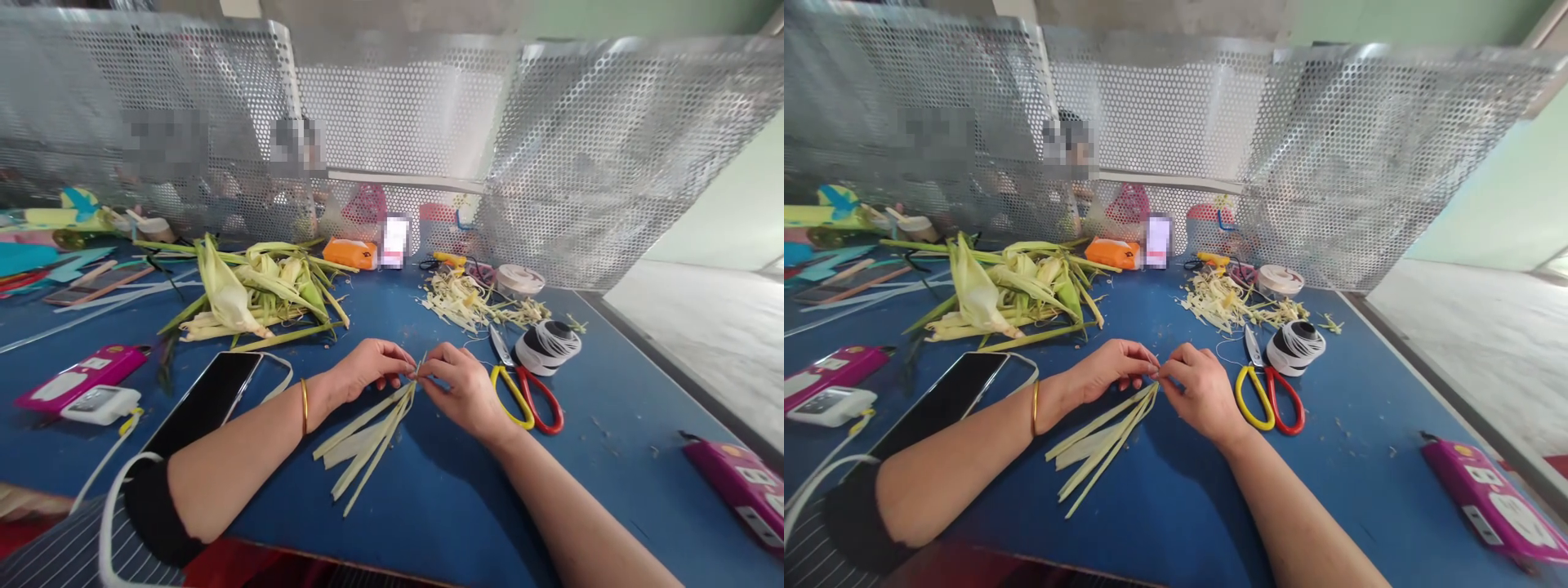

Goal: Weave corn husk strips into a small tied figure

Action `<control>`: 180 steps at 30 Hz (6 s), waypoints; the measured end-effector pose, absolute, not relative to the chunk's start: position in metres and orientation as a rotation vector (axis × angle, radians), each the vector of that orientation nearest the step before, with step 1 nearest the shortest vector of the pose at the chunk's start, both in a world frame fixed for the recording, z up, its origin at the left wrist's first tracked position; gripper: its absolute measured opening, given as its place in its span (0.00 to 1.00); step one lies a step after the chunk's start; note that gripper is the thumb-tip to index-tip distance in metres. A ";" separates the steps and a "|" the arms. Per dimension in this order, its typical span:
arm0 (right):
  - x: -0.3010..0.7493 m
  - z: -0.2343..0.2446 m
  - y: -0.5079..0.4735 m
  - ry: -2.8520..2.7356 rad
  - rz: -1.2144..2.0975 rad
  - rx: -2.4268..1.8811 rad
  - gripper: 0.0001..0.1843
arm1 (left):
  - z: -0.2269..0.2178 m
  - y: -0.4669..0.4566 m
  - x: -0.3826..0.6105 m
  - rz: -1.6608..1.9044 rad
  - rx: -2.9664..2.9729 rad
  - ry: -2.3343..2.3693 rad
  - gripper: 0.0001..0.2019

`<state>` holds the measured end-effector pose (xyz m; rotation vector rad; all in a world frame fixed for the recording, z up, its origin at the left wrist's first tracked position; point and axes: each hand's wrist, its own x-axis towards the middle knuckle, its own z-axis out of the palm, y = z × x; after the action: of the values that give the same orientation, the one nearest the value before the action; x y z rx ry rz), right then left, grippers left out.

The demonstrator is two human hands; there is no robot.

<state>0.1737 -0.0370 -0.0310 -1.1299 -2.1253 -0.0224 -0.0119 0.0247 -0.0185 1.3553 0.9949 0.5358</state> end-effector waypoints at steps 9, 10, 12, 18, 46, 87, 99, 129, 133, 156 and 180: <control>0.173 -0.032 -0.037 -2.064 0.250 -1.205 0.05 | -0.020 0.023 -0.014 0.561 1.377 0.980 0.13; 0.173 -0.032 -0.036 -2.002 0.329 -1.230 0.05 | -0.020 0.023 -0.014 0.572 1.388 0.983 0.13; 0.173 -0.033 -0.034 -1.860 0.456 -1.278 0.05 | -0.020 0.022 -0.012 0.588 1.419 0.987 0.12; 0.170 -0.041 -0.027 -1.742 0.692 -1.402 0.07 | -0.026 0.021 -0.009 0.616 1.563 0.985 0.06; 0.168 -0.047 -0.025 -1.756 0.707 -1.511 0.06 | -0.040 0.014 -0.006 0.857 2.487 1.008 0.07; 0.170 -0.029 -0.031 -1.279 1.160 -1.087 0.13 | -0.031 0.039 -0.022 0.563 2.307 0.985 0.05; 0.167 -0.035 -0.030 -1.277 1.214 -1.082 0.14 | -0.026 0.028 -0.016 0.747 1.443 0.752 0.14; 0.163 -0.037 -0.038 -1.514 1.203 -1.067 0.14 | -0.026 0.016 0.002 1.135 1.844 0.887 0.04; 0.165 -0.037 -0.040 -1.359 1.216 -0.967 0.11 | -0.027 0.016 0.004 1.102 1.561 0.976 0.16; 0.167 -0.024 -0.038 -0.982 1.304 -0.712 0.08 | -0.004 -0.001 0.001 0.829 1.024 0.967 0.11; 0.219 -0.025 -0.068 -1.886 -0.317 -2.632 0.13 | 0.004 0.019 -0.022 1.175 1.104 1.061 0.14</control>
<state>0.2189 -0.0684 -0.0255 -2.6324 -1.8860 -0.3173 -0.0221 0.0188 0.0040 1.1036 1.0609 1.1754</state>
